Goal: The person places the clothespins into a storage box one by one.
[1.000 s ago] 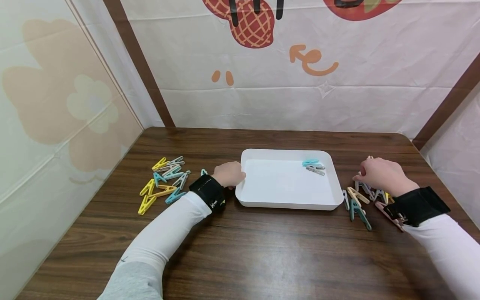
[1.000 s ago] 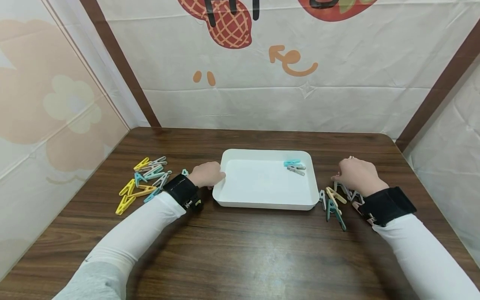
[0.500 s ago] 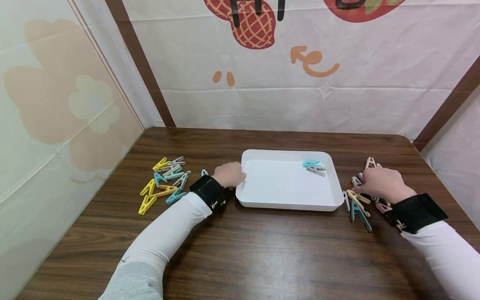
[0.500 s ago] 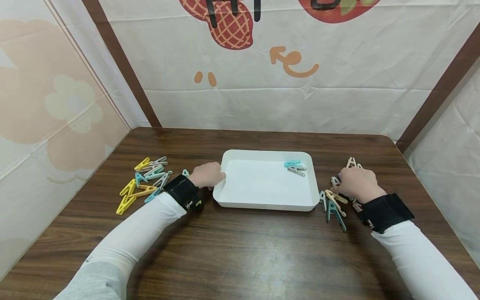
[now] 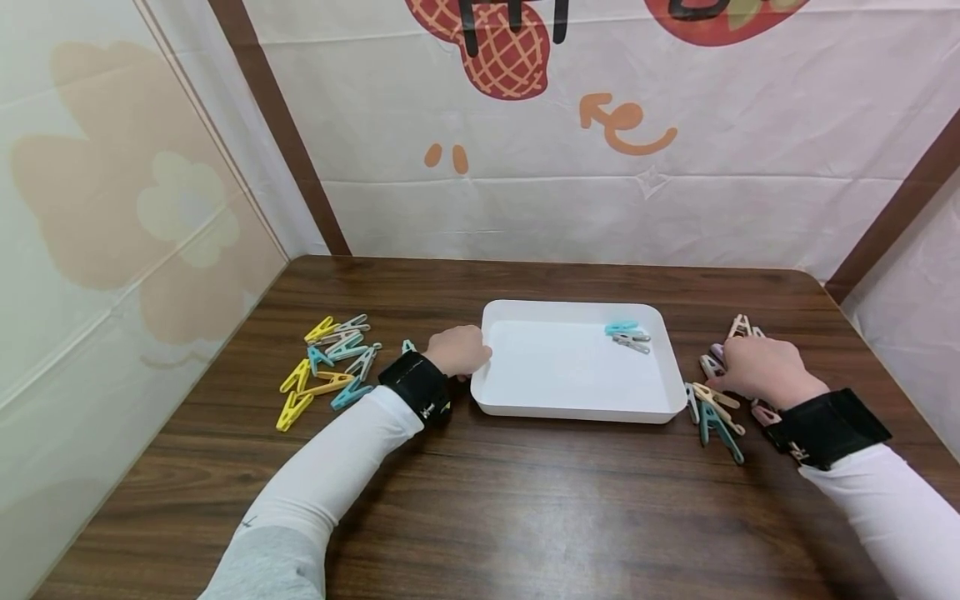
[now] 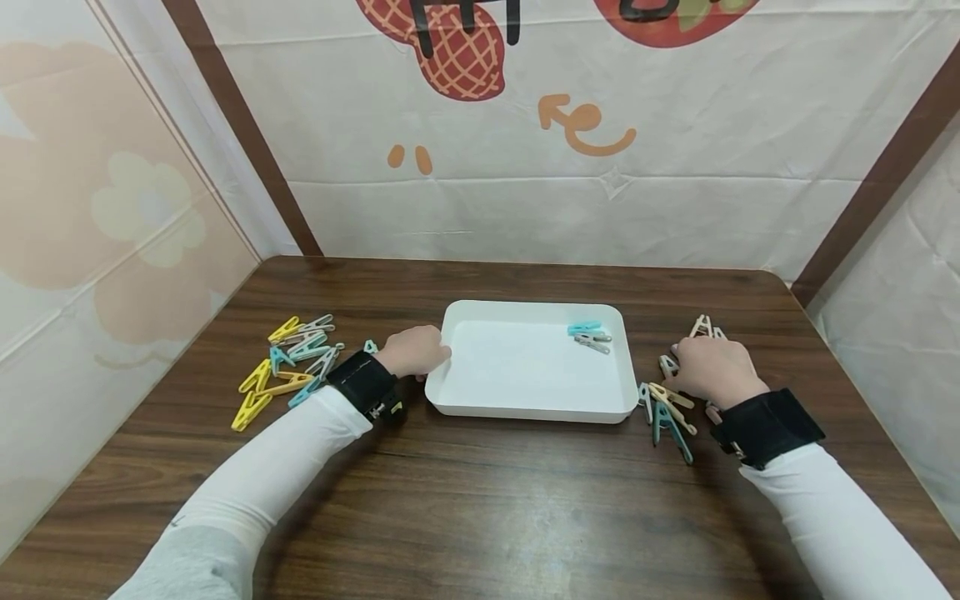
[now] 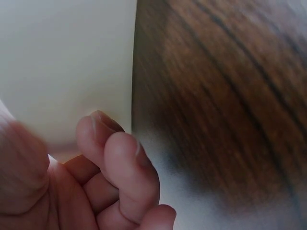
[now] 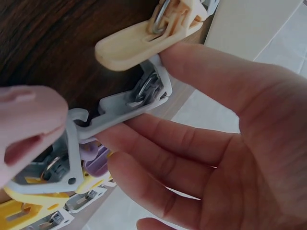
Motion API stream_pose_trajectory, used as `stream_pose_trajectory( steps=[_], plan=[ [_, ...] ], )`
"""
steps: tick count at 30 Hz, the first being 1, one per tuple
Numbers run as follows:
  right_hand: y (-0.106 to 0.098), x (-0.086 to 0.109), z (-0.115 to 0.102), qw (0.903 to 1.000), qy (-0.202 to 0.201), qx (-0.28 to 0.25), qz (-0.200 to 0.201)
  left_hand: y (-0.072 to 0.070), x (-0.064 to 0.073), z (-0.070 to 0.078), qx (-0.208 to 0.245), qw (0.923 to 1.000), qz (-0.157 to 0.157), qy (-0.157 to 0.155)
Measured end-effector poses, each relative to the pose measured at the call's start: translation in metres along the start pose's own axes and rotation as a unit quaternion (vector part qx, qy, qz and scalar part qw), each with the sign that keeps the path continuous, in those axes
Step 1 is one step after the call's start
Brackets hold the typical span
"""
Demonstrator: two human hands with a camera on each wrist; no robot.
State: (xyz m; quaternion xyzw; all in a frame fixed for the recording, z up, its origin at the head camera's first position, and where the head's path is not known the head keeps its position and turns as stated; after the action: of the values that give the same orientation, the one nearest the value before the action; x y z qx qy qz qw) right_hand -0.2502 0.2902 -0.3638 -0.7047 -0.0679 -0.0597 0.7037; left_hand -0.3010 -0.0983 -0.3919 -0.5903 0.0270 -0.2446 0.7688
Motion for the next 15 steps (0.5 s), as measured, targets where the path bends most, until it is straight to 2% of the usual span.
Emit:
stream_pose_trajectory(
  steps=[15],
  plan=[
    [-0.0076,0.0012,-0.0017,0.9999,0.003,-0.012,-0.001,-0.0003,0.0022,0.0008,-0.005,1.0,0.001,-0.007]
  ],
)
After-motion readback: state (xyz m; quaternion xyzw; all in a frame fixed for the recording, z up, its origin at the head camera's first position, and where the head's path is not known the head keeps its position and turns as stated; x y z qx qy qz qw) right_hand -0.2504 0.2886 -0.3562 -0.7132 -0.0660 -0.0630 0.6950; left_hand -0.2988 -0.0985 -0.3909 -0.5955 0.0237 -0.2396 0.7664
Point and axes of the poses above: each hand's wrist, its own x-axis away from the middle knuckle, its own y-axis out of the palm, z = x × y, the point moved 4 cm from there along -x, towards the middle knuckle, and after that the axes turned 12 degrees about y, right-handed, at the moved point
